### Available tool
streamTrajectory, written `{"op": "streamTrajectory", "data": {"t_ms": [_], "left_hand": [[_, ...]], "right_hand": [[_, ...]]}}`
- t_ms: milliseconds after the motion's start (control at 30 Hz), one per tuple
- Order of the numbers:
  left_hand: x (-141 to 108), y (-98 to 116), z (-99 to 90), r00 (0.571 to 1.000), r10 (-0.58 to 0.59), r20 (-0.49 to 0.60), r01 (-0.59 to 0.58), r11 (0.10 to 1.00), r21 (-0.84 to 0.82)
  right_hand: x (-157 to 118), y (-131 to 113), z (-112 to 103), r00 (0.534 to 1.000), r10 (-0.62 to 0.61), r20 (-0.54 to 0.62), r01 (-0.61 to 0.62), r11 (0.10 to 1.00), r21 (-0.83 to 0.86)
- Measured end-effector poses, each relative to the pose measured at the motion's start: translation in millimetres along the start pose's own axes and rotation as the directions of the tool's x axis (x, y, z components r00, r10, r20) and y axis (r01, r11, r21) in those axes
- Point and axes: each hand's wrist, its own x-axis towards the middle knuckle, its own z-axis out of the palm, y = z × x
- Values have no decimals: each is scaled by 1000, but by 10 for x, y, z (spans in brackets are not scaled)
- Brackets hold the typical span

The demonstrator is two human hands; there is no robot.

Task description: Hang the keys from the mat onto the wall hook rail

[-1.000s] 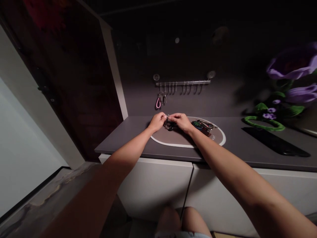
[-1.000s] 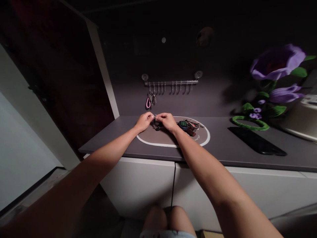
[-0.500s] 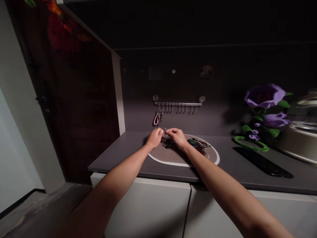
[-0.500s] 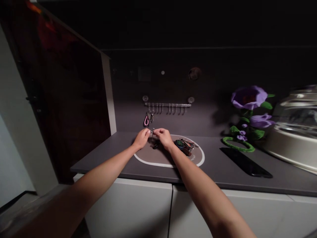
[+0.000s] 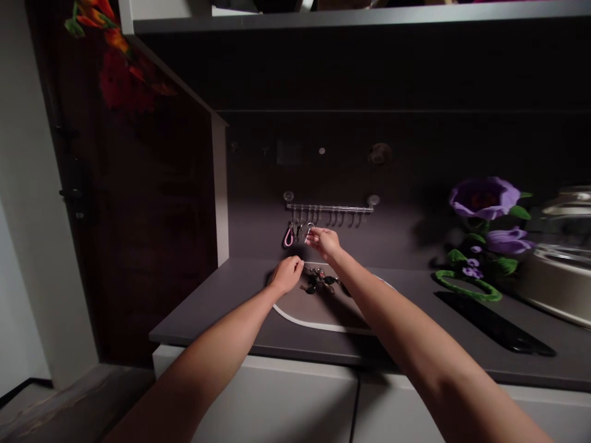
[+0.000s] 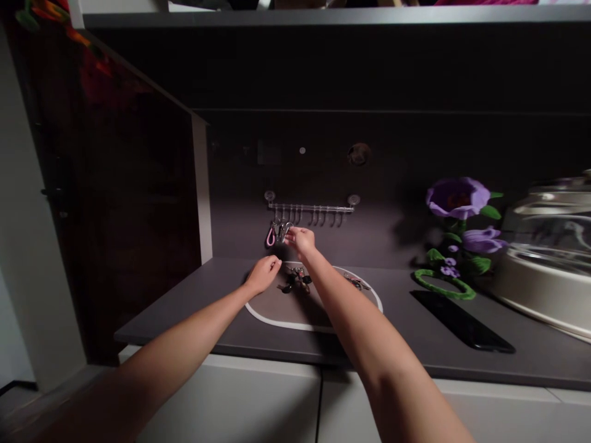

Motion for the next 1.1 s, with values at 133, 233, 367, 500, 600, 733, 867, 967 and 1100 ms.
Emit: {"op": "streamTrajectory", "data": {"t_ms": [133,233,367,500,600,733,867,967,1100], "left_hand": [[1,16,1,1000,-17,9,17,1000,-5],[6,17,10,1000,-19,22,19,1000,-10],[13,4,25,1000,-15,18,15,1000,-2],[18,-16,34,1000,-10,14,10,1000,5],[20,-26,36,1000,-3,9,2,1000,11],[23,-23,31,1000,-9,14,9,1000,12],[26,-14,29,1000,-21,23,21,1000,1],[30,-18,33,1000,-18,17,18,1000,0],[33,-31,39,1000,-10,15,10,1000,11]], "right_hand": [[148,-79,113,997,29,-70,-25,998,50],[239,-108,175,991,37,-127,-27,997,76],[332,-131,221,985,38,-167,-25,996,82],[394,-145,242,978,48,-201,-37,997,61],[410,-145,252,978,59,-199,-51,998,44],[399,-134,261,978,87,-189,-85,996,18],[392,-106,260,976,108,-191,-109,994,2],[402,-71,252,975,113,-191,-117,993,-6],[429,-18,234,973,112,-204,-118,993,-20]]}}
